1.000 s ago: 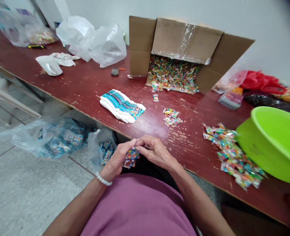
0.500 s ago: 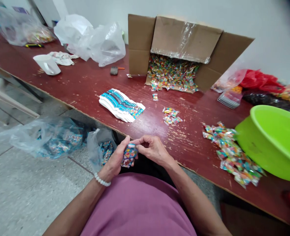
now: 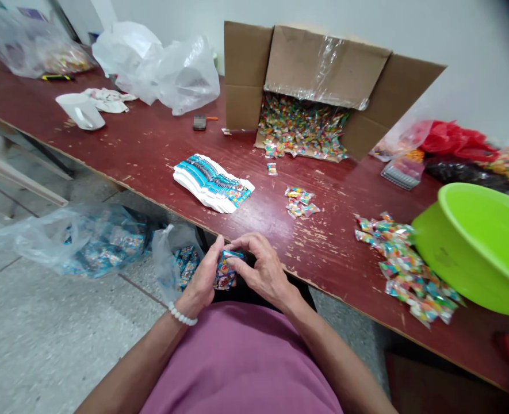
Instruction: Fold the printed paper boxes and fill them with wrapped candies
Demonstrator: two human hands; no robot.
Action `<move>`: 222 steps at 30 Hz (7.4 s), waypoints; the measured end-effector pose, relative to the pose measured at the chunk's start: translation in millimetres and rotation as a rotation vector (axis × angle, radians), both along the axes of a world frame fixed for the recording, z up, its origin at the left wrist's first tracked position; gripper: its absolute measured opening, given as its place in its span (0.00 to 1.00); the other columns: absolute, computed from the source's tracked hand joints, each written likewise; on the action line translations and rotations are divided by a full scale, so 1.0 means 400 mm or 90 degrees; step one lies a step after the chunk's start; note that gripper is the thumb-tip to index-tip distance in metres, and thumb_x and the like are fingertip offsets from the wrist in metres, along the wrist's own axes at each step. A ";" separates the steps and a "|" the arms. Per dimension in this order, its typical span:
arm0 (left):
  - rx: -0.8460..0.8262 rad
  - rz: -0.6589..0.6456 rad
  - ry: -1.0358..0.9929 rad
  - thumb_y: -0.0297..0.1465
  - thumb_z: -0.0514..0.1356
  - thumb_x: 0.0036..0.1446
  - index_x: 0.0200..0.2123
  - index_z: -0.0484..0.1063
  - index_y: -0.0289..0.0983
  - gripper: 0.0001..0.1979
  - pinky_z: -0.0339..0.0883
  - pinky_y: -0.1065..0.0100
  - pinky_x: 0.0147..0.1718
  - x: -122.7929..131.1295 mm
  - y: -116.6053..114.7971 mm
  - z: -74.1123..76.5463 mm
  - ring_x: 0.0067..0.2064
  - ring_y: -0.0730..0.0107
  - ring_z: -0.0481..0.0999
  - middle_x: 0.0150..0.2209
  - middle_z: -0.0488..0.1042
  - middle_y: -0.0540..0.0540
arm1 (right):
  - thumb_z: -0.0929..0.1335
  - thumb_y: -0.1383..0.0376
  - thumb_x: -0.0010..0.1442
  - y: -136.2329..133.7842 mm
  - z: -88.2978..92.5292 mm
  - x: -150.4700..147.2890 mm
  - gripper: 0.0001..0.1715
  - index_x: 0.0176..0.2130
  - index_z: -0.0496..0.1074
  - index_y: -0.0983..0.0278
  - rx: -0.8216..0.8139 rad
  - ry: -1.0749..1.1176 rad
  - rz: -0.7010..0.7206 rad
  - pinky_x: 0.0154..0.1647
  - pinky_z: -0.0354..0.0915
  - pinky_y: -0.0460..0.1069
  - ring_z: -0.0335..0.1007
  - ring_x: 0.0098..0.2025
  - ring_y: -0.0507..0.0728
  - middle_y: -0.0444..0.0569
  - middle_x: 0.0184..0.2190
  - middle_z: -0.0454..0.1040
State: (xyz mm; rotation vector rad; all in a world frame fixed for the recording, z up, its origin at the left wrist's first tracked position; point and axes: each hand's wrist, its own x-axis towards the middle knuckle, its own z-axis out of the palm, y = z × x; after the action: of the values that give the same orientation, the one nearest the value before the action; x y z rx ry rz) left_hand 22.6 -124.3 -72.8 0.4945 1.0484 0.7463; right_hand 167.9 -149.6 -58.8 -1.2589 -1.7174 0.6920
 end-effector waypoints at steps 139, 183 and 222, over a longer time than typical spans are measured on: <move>0.423 -0.029 0.201 0.36 0.68 0.53 0.60 0.56 0.44 0.35 0.71 0.72 0.29 -0.019 0.002 0.062 0.30 0.74 0.77 0.38 0.75 0.52 | 0.75 0.56 0.56 0.042 -0.011 0.021 0.28 0.52 0.65 0.58 -0.189 0.450 -0.127 0.34 0.69 0.48 0.72 0.30 0.53 0.39 0.29 0.75; 0.174 -0.255 0.134 0.64 0.54 0.52 0.26 0.74 0.34 0.36 0.58 0.73 0.15 -0.064 0.053 0.075 0.17 0.73 0.70 0.22 0.76 0.43 | 0.73 0.54 0.58 0.088 -0.016 0.025 0.14 0.32 0.76 0.63 -0.220 0.274 0.049 0.30 0.61 0.47 0.65 0.27 0.51 0.43 0.25 0.74; 0.216 -0.384 0.147 0.37 0.63 0.54 0.47 0.62 0.39 0.20 0.63 0.73 0.28 -0.147 0.012 0.036 0.33 0.71 0.76 0.41 0.76 0.46 | 0.76 0.56 0.49 0.041 0.031 0.175 0.19 0.38 0.72 0.62 -0.203 0.372 -0.148 0.37 0.69 0.49 0.74 0.32 0.54 0.46 0.32 0.79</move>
State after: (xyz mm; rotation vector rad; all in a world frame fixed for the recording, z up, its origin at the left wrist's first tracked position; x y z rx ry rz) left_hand -36.3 -119.3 -58.5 1.1507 0.9129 0.3266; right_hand 237.8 -133.2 -46.3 -1.2774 -0.9951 1.0942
